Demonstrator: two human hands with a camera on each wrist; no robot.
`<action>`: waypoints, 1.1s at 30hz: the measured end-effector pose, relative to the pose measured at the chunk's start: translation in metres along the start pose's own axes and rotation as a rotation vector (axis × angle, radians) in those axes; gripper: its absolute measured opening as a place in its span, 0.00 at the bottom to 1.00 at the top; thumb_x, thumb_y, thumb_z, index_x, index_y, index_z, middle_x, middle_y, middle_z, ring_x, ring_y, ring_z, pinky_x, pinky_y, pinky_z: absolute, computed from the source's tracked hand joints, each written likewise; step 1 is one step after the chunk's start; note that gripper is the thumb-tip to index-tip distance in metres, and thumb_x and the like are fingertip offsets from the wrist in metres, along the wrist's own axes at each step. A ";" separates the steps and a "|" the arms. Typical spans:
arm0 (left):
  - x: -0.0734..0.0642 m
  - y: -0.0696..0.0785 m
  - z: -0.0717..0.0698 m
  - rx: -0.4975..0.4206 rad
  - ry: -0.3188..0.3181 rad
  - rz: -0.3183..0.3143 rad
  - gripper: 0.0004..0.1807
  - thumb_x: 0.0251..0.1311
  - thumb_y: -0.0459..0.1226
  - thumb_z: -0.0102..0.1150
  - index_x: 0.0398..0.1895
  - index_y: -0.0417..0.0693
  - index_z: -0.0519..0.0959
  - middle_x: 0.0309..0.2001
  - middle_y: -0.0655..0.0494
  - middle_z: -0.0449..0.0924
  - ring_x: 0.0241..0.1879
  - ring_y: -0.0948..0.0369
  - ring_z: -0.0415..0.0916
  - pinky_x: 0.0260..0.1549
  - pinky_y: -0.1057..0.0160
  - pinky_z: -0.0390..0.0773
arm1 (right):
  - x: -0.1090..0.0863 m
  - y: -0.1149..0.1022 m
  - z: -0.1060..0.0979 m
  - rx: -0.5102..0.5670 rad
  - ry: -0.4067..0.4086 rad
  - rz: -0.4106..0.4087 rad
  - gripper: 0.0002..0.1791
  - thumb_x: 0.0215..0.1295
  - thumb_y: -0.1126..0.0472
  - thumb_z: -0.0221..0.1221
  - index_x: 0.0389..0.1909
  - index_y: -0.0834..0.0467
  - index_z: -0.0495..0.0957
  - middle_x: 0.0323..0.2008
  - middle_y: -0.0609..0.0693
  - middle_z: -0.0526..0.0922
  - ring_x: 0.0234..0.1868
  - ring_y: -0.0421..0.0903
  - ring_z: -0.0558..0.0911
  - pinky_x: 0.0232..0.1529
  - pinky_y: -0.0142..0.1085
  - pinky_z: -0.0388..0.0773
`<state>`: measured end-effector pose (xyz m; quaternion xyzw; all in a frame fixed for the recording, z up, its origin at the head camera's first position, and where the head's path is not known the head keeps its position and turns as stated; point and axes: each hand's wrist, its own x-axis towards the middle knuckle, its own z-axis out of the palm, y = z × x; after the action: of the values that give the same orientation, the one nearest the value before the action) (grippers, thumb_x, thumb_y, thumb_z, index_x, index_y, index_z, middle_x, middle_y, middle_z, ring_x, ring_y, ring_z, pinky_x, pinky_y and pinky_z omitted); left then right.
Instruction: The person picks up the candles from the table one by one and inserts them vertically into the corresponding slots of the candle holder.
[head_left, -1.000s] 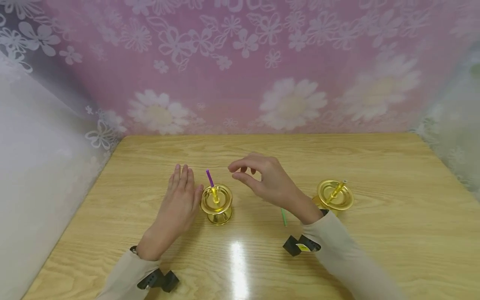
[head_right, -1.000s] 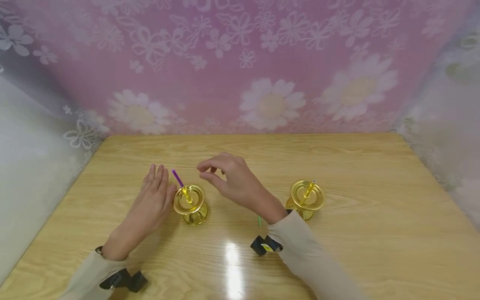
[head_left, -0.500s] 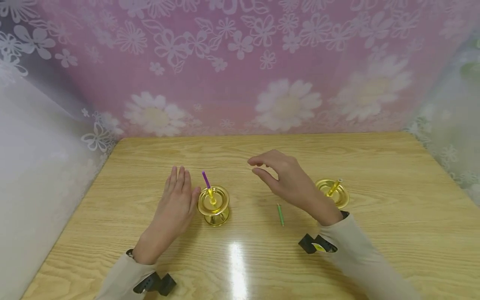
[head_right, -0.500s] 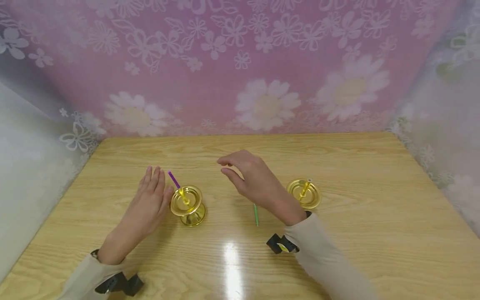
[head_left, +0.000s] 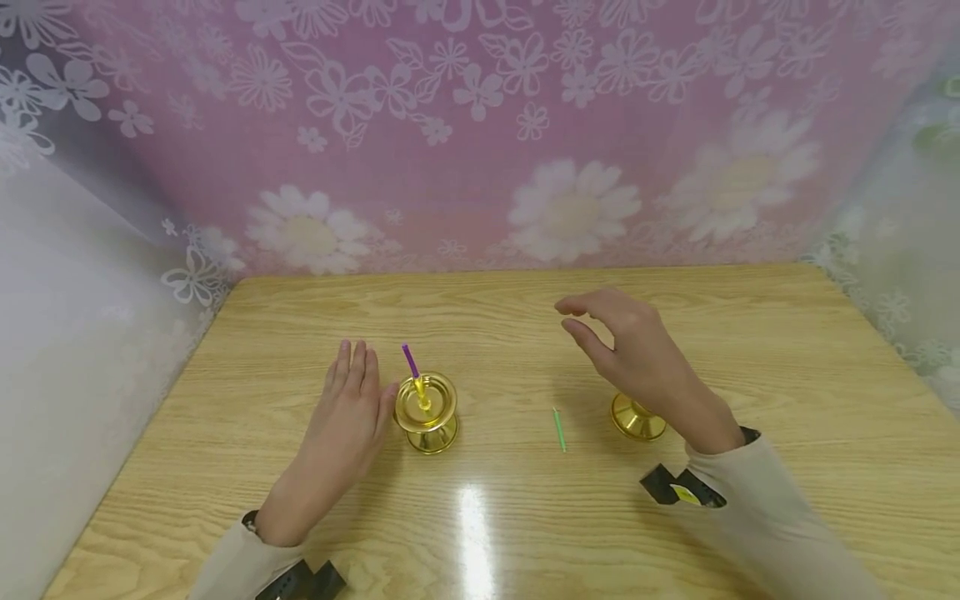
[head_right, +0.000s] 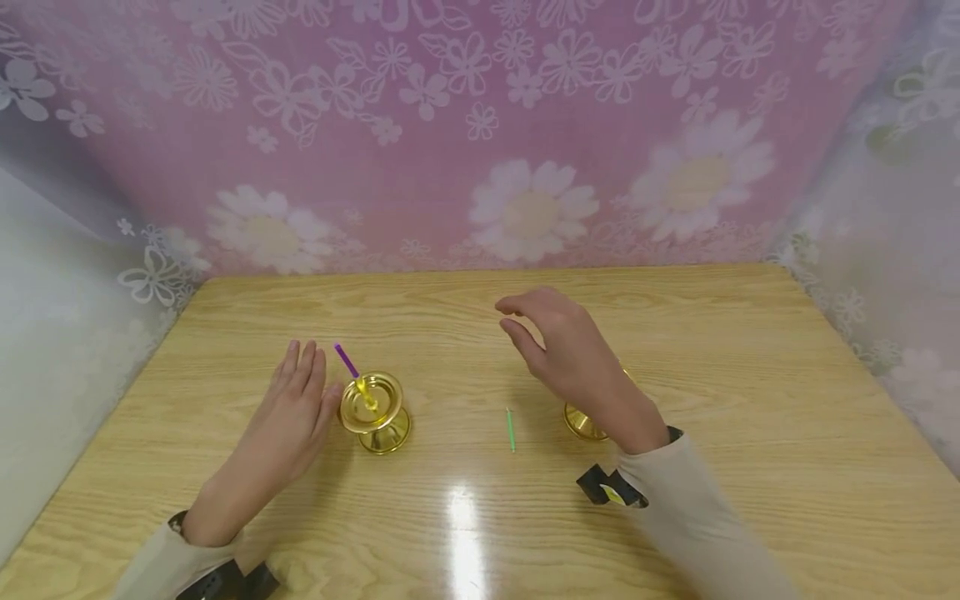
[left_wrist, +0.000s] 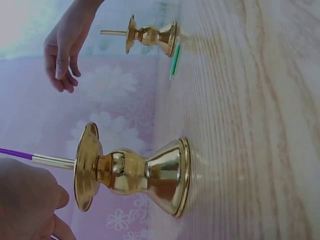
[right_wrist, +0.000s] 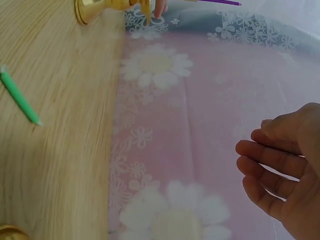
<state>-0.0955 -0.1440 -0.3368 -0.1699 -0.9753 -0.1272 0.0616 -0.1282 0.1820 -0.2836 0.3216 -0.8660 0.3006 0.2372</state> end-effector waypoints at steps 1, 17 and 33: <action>-0.001 0.001 0.000 0.001 -0.004 -0.001 0.32 0.77 0.44 0.33 0.67 0.19 0.54 0.70 0.25 0.49 0.72 0.36 0.38 0.68 0.41 0.47 | -0.002 0.001 -0.001 -0.003 0.000 0.003 0.12 0.61 0.72 0.62 0.46 0.64 0.81 0.44 0.54 0.85 0.47 0.51 0.82 0.45 0.44 0.78; -0.010 0.011 -0.004 0.020 -0.018 -0.004 0.31 0.76 0.43 0.35 0.67 0.20 0.55 0.69 0.26 0.50 0.72 0.37 0.43 0.68 0.42 0.50 | -0.021 0.027 -0.027 -0.112 0.036 0.063 0.13 0.61 0.74 0.61 0.47 0.67 0.81 0.42 0.59 0.84 0.42 0.54 0.82 0.42 0.50 0.77; -0.024 0.018 -0.012 -0.010 -0.046 -0.012 0.29 0.77 0.43 0.35 0.63 0.21 0.64 0.66 0.27 0.61 0.68 0.37 0.55 0.63 0.42 0.61 | -0.037 0.043 -0.044 -0.150 0.066 0.132 0.12 0.66 0.71 0.57 0.49 0.67 0.80 0.42 0.62 0.84 0.44 0.59 0.81 0.42 0.55 0.75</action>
<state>-0.0654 -0.1380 -0.3254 -0.1670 -0.9768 -0.1287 0.0377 -0.1241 0.2536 -0.2905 0.2350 -0.8970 0.2605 0.2688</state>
